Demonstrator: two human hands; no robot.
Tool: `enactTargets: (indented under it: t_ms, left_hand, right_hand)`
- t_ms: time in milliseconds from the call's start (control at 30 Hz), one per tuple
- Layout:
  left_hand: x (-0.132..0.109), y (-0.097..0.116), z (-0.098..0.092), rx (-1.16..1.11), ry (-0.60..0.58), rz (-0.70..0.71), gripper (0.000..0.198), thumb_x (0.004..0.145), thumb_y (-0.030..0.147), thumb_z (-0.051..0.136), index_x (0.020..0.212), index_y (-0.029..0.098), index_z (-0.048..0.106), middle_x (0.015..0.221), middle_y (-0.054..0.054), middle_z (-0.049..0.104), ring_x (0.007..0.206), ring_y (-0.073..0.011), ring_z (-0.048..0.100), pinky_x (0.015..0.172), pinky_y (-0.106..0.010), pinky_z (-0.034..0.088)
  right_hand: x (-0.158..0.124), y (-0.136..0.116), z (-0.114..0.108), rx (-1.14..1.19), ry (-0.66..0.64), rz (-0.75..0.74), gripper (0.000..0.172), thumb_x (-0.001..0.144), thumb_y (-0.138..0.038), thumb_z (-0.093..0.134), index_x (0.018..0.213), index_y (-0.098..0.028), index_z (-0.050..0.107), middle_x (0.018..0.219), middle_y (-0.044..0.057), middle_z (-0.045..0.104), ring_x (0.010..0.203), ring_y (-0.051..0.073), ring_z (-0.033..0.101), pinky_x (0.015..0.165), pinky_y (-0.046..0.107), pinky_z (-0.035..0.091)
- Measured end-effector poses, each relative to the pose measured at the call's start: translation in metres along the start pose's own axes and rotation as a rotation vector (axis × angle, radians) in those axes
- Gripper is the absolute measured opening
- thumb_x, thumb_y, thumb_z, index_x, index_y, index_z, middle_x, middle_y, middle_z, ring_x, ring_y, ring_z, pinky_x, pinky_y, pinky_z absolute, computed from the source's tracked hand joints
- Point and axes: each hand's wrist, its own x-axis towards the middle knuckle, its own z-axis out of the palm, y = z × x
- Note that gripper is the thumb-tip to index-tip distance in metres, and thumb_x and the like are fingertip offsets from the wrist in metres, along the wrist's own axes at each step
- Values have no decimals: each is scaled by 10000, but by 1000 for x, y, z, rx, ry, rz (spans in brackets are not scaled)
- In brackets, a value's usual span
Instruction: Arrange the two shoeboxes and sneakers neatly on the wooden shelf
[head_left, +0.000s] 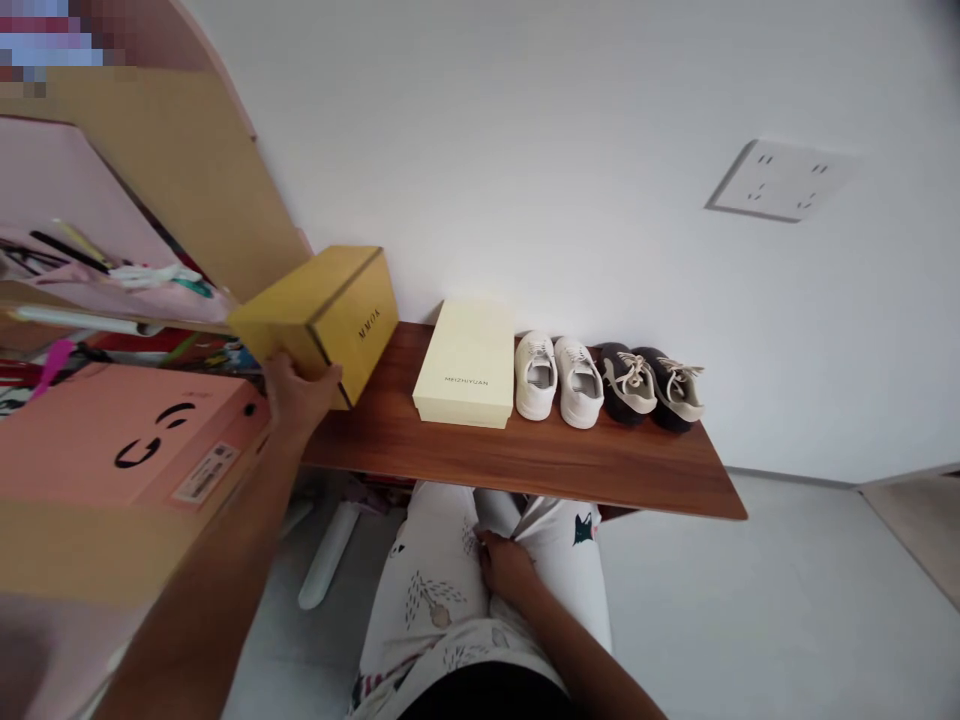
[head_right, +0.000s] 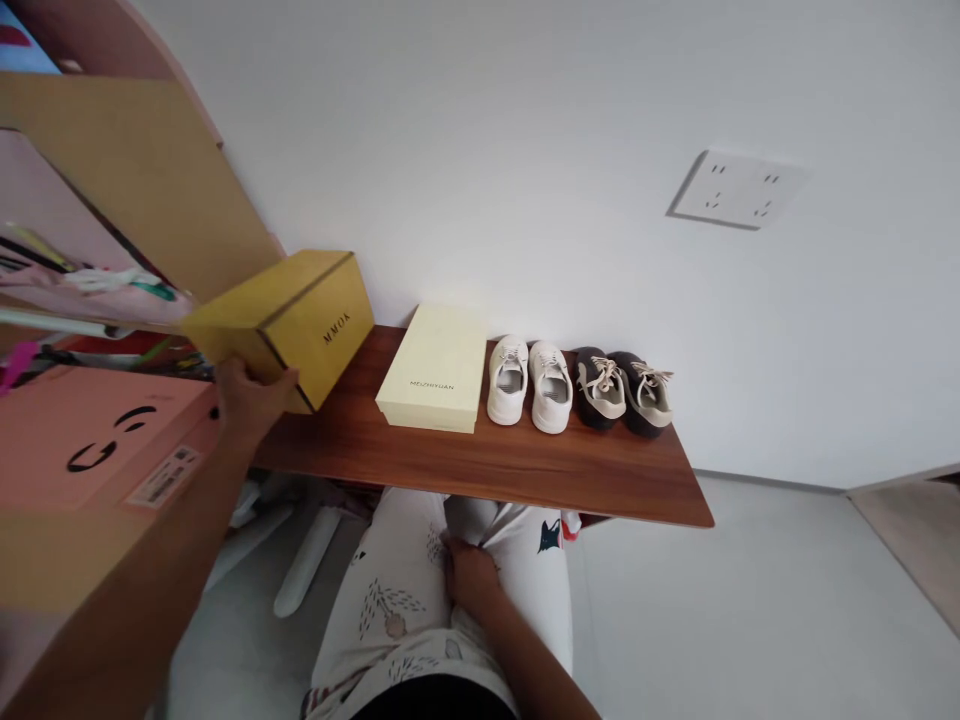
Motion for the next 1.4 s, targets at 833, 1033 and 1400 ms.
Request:
enactTargets:
  t_ms: [833, 1033, 1400]
  left_hand:
    - [-147, -38, 36, 172, -87, 535, 540, 943, 378, 526, 1385, 83, 427, 1341, -253, 491, 1307, -345, 442, 1098, -535, 359]
    - [-179, 3, 34, -116, -100, 255, 500, 967, 418, 514, 1391, 167, 428, 1385, -213, 462, 1316, -287, 457, 1015, -446, 467]
    - [-198, 9, 36, -356, -281, 14, 494, 944, 499, 541, 1318, 179, 503, 1336, -191, 535, 1222, -278, 591, 1061, -464, 471]
  right_hand:
    - [159, -188, -104, 1422, 877, 528, 405, 760, -445, 733, 978, -227, 469, 982, 46, 672, 844, 175, 619, 758, 301, 531]
    - [121, -185, -125, 395, 838, 37, 380, 926, -414, 555, 1222, -177, 527, 1129, 141, 611, 1112, 295, 523, 953, 436, 434]
    - [133, -140, -89, -628, 319, -451, 229, 1021, -211, 416, 1102, -215, 630, 1085, 114, 607, 932, 243, 499, 796, 374, 413]
